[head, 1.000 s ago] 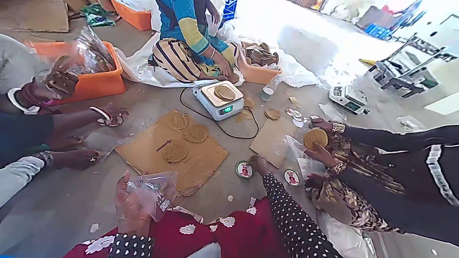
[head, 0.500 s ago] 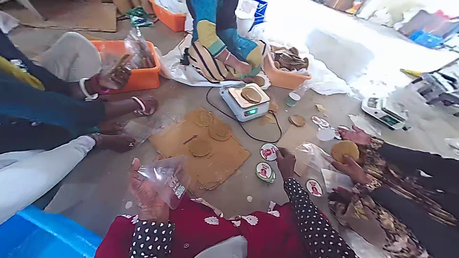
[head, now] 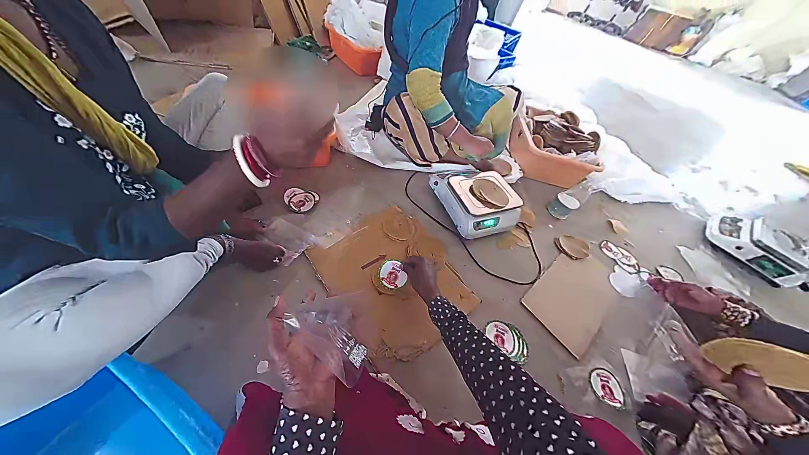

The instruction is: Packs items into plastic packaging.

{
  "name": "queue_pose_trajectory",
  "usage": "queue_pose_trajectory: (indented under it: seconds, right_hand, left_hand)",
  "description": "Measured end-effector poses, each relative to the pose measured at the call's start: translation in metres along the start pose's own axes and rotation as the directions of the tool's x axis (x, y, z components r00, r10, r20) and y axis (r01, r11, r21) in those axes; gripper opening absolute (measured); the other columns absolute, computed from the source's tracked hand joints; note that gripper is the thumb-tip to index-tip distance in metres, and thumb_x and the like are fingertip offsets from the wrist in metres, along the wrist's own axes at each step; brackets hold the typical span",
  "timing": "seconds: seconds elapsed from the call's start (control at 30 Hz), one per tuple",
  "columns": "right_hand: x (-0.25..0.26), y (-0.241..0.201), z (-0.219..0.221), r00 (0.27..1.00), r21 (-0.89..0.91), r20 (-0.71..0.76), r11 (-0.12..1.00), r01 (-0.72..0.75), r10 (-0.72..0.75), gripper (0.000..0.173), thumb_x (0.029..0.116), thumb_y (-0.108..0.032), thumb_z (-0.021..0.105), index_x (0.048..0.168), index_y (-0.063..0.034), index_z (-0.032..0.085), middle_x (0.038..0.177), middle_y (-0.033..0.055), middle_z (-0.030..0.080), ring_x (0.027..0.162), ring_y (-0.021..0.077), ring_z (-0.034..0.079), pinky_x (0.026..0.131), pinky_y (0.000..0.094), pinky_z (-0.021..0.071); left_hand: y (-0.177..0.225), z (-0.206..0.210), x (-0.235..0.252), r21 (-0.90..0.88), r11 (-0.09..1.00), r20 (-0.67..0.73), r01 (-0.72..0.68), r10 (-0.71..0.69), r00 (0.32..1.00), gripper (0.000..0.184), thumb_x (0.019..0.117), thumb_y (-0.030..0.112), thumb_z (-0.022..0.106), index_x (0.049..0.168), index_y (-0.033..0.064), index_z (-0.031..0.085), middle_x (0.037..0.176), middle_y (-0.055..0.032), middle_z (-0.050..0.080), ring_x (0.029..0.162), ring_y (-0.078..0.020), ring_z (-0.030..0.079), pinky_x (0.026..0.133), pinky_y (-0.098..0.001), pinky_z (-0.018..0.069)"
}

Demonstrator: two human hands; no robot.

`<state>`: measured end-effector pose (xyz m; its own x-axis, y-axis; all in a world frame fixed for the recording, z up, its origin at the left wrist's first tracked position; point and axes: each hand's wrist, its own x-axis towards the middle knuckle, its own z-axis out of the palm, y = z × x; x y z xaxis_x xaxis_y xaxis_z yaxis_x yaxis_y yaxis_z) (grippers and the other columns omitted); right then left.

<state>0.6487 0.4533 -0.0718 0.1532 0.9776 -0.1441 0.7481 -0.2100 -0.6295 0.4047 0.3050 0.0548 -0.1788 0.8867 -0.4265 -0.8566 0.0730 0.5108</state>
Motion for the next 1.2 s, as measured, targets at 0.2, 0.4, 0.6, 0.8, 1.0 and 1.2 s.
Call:
queue_pose_trajectory:
  seconds: [0.2, 0.4, 0.6, 0.8, 1.0, 1.2]
  right_hand:
    - [0.023, -0.014, 0.014, 0.932, -0.253, 0.289, 0.922, 0.293, -0.216, 0.059, 0.0914, -0.018, 0.074, 0.146, -0.0073, 0.055, 0.143, 0.0186, 0.059, 0.137, 0.0380, 0.051, 0.114, 0.0581, 0.0383]
    - [0.040, -0.019, 0.018, 0.887, -0.397, 0.444, 0.860, 0.321, -0.126, 0.072, 0.0771, -0.020, 0.086, 0.143, -0.0141, 0.060, 0.139, 0.0250, 0.056, 0.129, 0.0479, 0.051, 0.101, 0.0665, 0.0436]
    - [0.018, -0.013, -0.001, 0.878, -0.338, 0.475, 0.907, 0.252, -0.067, 0.059, 0.0746, -0.027, 0.090, 0.118, 0.0045, 0.065, 0.118, 0.0271, 0.065, 0.115, 0.0426, 0.061, 0.099, 0.0616, 0.0471]
    - [-0.086, -0.026, -0.034, 0.939, -0.236, 0.312, 0.945, 0.226, -0.147, 0.035, 0.0931, -0.028, 0.072, 0.117, -0.0031, 0.069, 0.106, 0.0191, 0.071, 0.101, 0.0371, 0.068, 0.090, 0.0578, 0.0522]
    - [-0.144, -0.021, -0.070, 0.970, 0.010, -0.123, 0.977, 0.213, -0.210, 0.032, 0.0858, -0.025, 0.080, 0.107, -0.0013, 0.075, 0.100, 0.0156, 0.075, 0.094, 0.0279, 0.072, 0.087, 0.0516, 0.0564]
    - [-0.225, -0.132, -0.142, 0.683, 0.299, -0.400, 0.617, 0.728, -0.612, 0.025, 0.0834, -0.024, 0.083, 0.102, -0.0085, 0.074, 0.097, -0.0090, 0.075, 0.093, -0.0052, 0.069, 0.085, 0.0156, 0.0586]
  left_hand:
    - [-0.003, 0.001, 0.004, -0.004, 0.999, -0.005, 0.046, -0.046, 0.999, 0.054, 0.1048, 0.053, 0.026, 0.129, 0.0099, 0.047, 0.103, -0.0143, 0.068, 0.091, -0.0328, 0.071, 0.074, -0.0536, 0.0604]
    - [-0.004, -0.001, 0.005, 0.013, 0.999, -0.005, 0.037, -0.037, 0.999, 0.056, 0.1042, 0.054, 0.027, 0.133, 0.0102, 0.046, 0.108, -0.0145, 0.068, 0.094, -0.0337, 0.071, 0.076, -0.0541, 0.0603]
    - [-0.007, -0.002, 0.007, 0.007, 0.999, -0.004, 0.051, -0.051, 0.999, 0.062, 0.1037, 0.057, 0.024, 0.136, 0.0076, 0.043, 0.109, -0.0172, 0.066, 0.095, -0.0341, 0.069, 0.078, -0.0548, 0.0592]
    - [-0.011, -0.002, 0.007, -0.070, 0.983, -0.068, 0.167, -0.172, 0.983, 0.077, 0.0989, 0.070, 0.022, 0.140, 0.0084, 0.043, 0.120, -0.0211, 0.062, 0.106, -0.0385, 0.065, 0.087, -0.0603, 0.0544]
    - [-0.017, -0.004, 0.008, -0.141, 0.958, -0.084, 0.252, -0.265, 0.961, 0.086, 0.0938, 0.076, 0.021, 0.147, 0.0102, 0.037, 0.130, -0.0244, 0.056, 0.114, -0.0417, 0.060, 0.089, -0.0649, 0.0509]
    - [-0.017, 0.006, -0.005, -0.096, 0.969, -0.116, 0.227, -0.237, 0.964, 0.082, 0.0983, 0.071, 0.017, 0.147, 0.0095, 0.040, 0.130, -0.0218, 0.057, 0.112, -0.0365, 0.059, 0.088, -0.0613, 0.0505]
